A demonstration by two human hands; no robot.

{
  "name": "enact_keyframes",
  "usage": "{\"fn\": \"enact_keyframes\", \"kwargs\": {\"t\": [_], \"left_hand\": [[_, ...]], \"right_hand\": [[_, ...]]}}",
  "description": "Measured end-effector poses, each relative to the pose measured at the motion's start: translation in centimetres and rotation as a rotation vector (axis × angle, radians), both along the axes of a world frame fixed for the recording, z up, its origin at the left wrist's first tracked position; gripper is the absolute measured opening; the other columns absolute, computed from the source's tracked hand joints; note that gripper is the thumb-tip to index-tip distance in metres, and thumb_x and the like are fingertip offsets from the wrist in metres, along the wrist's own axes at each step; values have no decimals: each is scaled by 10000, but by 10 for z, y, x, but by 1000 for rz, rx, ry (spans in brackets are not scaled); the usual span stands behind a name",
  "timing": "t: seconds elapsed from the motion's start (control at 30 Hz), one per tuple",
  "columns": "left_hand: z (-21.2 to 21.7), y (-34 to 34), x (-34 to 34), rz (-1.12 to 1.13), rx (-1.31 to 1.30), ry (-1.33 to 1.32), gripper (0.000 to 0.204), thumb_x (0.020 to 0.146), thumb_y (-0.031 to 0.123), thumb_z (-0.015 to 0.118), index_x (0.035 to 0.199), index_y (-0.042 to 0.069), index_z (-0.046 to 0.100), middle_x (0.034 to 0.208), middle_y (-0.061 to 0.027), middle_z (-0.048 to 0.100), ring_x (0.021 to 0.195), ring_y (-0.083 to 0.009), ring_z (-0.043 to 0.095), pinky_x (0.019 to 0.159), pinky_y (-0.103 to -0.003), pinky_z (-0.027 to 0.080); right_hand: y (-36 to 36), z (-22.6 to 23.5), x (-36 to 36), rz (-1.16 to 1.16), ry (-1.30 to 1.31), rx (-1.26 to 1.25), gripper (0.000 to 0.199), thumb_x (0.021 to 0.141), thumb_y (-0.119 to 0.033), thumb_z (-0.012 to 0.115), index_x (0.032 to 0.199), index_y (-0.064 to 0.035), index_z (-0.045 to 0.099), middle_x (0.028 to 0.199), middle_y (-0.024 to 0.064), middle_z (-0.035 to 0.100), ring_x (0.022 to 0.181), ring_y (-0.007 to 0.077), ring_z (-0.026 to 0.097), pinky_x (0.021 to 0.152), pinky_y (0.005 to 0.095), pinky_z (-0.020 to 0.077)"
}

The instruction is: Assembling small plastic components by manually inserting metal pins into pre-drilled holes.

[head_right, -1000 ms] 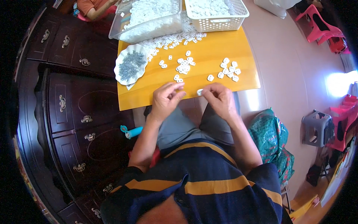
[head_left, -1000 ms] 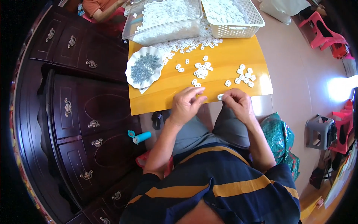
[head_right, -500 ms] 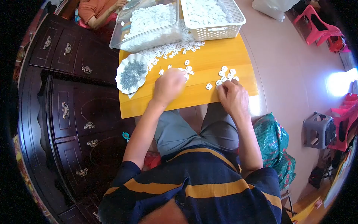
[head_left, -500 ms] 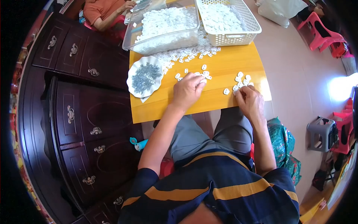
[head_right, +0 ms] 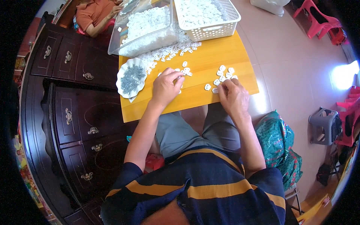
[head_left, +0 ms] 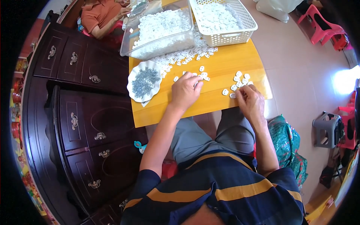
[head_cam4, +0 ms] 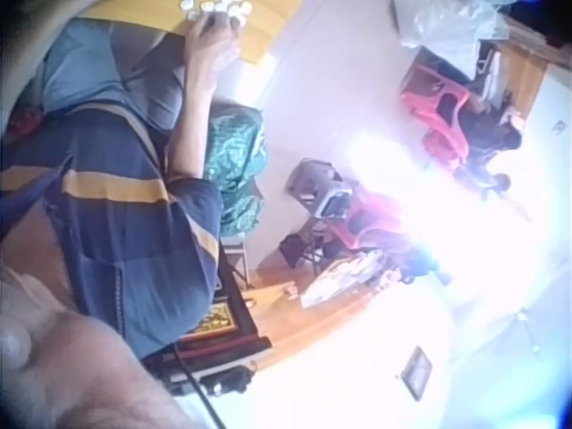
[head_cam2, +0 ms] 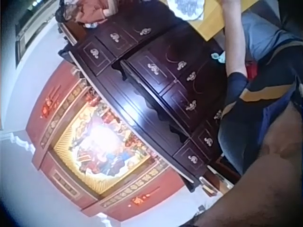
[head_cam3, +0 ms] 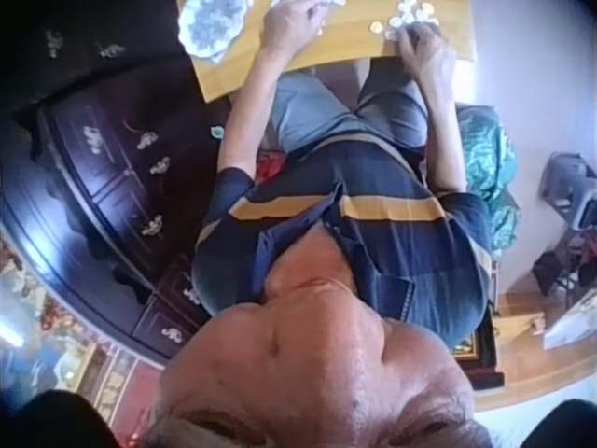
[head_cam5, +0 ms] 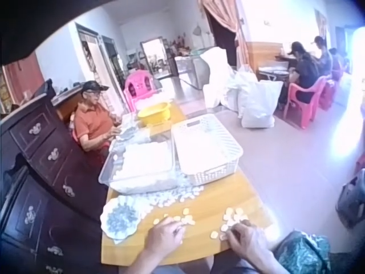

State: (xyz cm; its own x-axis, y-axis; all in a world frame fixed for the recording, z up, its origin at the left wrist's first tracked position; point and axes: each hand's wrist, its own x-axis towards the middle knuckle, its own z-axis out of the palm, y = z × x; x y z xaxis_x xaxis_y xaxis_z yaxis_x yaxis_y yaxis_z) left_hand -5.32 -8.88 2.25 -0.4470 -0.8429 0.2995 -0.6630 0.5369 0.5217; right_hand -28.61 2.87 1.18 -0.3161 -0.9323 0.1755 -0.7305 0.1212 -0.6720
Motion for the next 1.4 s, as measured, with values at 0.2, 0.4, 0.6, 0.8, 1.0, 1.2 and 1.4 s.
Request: {"fn": "enact_keyframes", "kwargs": {"t": [0.2, 0.4, 0.6, 0.8, 1.0, 1.2, 1.4], "left_hand": [[-9, -10, -11, -36, -97, -179, 74, 875, 172, 728, 863, 103, 753, 866, -75, 679, 804, -304, 687, 701, -431, 555], [-6, -17, -17, -85, -75, -293, 99, 859, 143, 704, 806, 59, 705, 870, -113, 666, 833, -327, 690, 702, -478, 562], [-4, -21, -17, -142, -199, -375, 105, 842, 136, 691, 843, 36, 661, 840, -126, 669, 792, -341, 682, 681, -479, 550], [28, 15, 7, -68, 46, 190, 83, 835, 12, 669, 841, 12, 587, 767, -113, 644, 625, -231, 640, 604, -354, 522], [10, 55, 44, 60, 353, 580, 77, 908, -14, 656, 873, 9, 592, 702, 0, 605, 601, -37, 552, 545, -232, 441], [3, 68, 56, 96, 511, 741, 43, 924, -29, 644, 902, 7, 636, 724, 50, 590, 621, -7, 531, 558, -200, 434], [-8, 69, 58, 39, 481, 693, 34, 957, -27, 648, 970, 2, 659, 849, 52, 597, 722, 10, 534, 645, -168, 437]], "right_hand": [[4, 8, 8, -30, -73, -50, 152, 901, -200, 735, 886, -50, 718, 876, 140, 681, 781, 343, 693, 708, 436, 547], [-2, 14, 14, 31, -83, -76, 156, 900, -216, 729, 878, -62, 715, 858, 125, 685, 765, 334, 692, 701, 431, 549], [-37, 12, 28, 168, -10, -37, 148, 897, -225, 706, 874, -78, 713, 910, 118, 702, 801, 353, 704, 709, 463, 570], [-76, -5, 43, 234, 79, -63, 162, 904, -240, 689, 931, -81, 697, 922, 146, 697, 817, 365, 708, 724, 488, 571], [-93, -7, 58, 278, 169, 14, 190, 919, -253, 672, 981, -74, 687, 949, 157, 698, 843, 390, 709, 751, 498, 574], [-95, -16, 61, 267, 199, 9, 197, 928, -254, 664, 972, -62, 682, 961, 168, 703, 848, 397, 708, 764, 507, 575], [-88, -13, 60, 255, 193, 21, 148, 924, -198, 661, 944, -52, 658, 957, 181, 715, 854, 406, 705, 754, 503, 573]]}}
